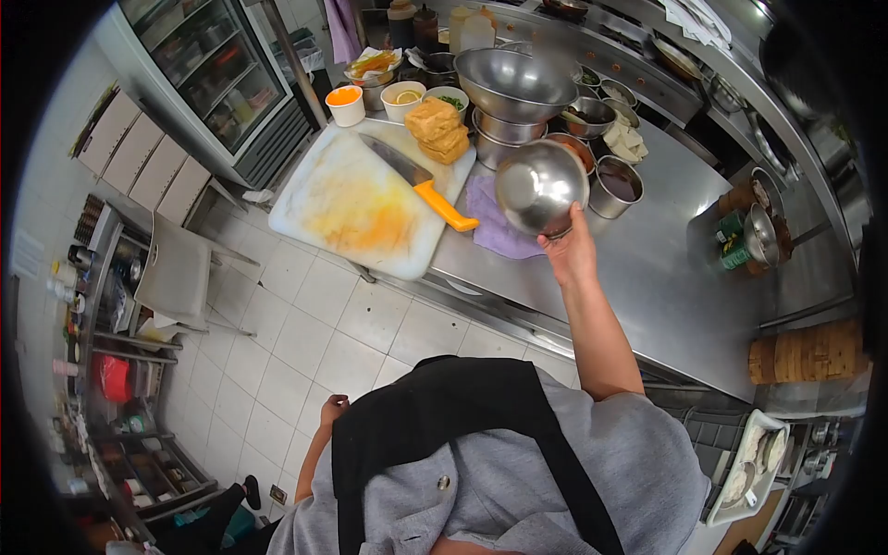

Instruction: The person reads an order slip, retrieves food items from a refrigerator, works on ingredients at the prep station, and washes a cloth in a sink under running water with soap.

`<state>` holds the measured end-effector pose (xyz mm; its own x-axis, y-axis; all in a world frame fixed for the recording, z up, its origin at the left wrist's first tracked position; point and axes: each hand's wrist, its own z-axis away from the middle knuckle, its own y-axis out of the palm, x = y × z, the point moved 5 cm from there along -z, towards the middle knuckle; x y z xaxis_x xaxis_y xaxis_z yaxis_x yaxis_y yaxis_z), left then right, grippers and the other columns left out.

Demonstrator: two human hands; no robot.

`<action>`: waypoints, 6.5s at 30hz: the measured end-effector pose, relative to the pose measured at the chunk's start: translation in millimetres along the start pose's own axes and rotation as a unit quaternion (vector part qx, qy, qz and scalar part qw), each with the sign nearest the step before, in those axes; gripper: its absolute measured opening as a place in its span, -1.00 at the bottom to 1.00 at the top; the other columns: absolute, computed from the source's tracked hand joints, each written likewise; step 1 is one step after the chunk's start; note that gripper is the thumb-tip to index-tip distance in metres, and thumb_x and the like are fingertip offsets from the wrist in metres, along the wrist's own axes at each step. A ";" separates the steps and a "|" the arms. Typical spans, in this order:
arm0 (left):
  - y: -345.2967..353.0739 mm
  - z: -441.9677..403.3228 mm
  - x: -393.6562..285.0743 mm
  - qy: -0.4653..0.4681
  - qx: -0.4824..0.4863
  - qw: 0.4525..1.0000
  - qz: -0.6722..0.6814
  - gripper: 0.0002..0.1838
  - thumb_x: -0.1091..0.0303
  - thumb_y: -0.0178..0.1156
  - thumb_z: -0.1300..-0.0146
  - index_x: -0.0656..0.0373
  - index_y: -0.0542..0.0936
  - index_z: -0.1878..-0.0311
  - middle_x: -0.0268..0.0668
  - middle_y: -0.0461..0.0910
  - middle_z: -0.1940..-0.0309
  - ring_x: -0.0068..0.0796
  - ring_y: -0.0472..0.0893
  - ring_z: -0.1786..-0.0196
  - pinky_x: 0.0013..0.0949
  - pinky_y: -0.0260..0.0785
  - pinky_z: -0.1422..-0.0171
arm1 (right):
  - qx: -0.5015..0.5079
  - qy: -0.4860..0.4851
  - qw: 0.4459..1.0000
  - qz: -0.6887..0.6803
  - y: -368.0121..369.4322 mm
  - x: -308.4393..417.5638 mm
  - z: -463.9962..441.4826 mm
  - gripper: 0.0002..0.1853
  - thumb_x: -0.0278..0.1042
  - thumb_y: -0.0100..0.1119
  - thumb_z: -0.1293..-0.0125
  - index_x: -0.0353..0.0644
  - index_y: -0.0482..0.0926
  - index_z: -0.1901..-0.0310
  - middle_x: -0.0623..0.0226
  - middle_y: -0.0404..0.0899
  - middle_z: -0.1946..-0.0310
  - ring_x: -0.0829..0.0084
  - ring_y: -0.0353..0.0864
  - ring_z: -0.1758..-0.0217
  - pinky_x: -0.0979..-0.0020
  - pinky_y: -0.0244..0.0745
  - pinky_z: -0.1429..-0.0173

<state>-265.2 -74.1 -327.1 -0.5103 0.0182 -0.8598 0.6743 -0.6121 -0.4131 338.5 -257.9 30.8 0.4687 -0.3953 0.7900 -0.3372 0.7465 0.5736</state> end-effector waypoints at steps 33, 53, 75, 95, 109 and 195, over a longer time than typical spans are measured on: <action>110.4 98.9 -0.5 -0.236 0.020 0.956 -0.171 -0.61 -0.02 0.21 -0.14 0.00 0.64 0.07 -0.14 0.66 0.21 -0.17 0.64 0.12 -0.23 0.47 0.00 | 0.263 -0.362 0.811 0.377 61.8 33.9 25.3 -0.69 -0.40 0.45 0.05 -0.20 0.43 0.42 0.35 0.46 0.45 0.41 0.43 0.34 0.44 0.33 0.20; 121.9 -64.1 -70.3 -0.143 0.103 0.959 -0.223 -0.60 -0.03 0.20 -0.14 0.00 0.64 0.07 -0.13 0.65 0.17 -0.16 0.63 0.08 -0.22 0.45 -0.03 | 0.163 -0.755 0.547 0.322 35.4 262.5 125.0 -0.56 -0.03 0.44 0.00 -0.14 0.44 0.29 0.31 0.47 0.39 0.29 0.50 0.24 0.37 0.36 0.20; 123.4 17.0 -114.2 -0.212 0.126 0.922 -0.300 -0.64 0.19 0.17 -0.10 0.03 0.62 0.03 -0.15 0.62 0.07 -0.15 0.57 -0.04 -0.15 0.40 -0.11 | -0.382 -0.652 0.142 0.640 64.6 530.0 11.0 -0.65 -0.06 0.23 -0.14 -0.22 0.61 0.27 0.16 0.62 0.35 0.18 0.59 0.33 0.14 0.49 0.29; -34.0 116.4 29.9 -0.173 -0.075 0.972 -0.141 -0.54 -0.06 0.00 -0.26 0.15 0.63 0.15 -0.04 0.63 0.20 -0.03 0.59 0.07 -0.11 0.41 -0.04 | 0.495 -0.718 0.340 0.352 317.9 37.1 210.2 -0.63 -0.26 -0.10 -0.36 -0.27 0.25 0.58 0.11 0.22 0.56 0.08 0.28 0.46 0.09 0.22 0.31; -189.4 283.5 157.8 -0.441 -0.287 0.849 -0.040 -0.61 0.12 -0.03 -0.22 0.20 0.62 0.14 0.00 0.60 0.10 -0.04 0.58 0.00 -0.13 0.40 -0.14 | 0.714 -0.356 0.332 0.504 498.5 -415.2 295.6 -0.86 -0.37 0.15 -0.20 -0.11 0.58 0.21 0.20 0.53 0.29 0.10 0.59 0.26 0.20 0.52 0.22; -1996.5 -52.3 119.3 0.359 -0.421 0.724 0.413 -0.79 0.42 0.09 -0.28 0.27 0.42 0.06 -0.17 0.53 0.17 -0.43 0.56 0.28 -0.45 0.48 0.34 | 0.271 -0.375 0.567 0.681 1457.5 -1243.8 454.0 -0.58 -0.17 0.12 -0.21 -0.17 0.46 -0.06 0.07 0.33 -0.19 0.08 0.23 -0.32 0.13 0.05 -0.40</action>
<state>-1644.4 1191.5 379.4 0.4576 0.5110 -0.7277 0.8315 0.0441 0.5538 -1106.6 1078.9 -17.3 -0.9391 0.0819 0.3336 -0.2667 0.4385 -0.8583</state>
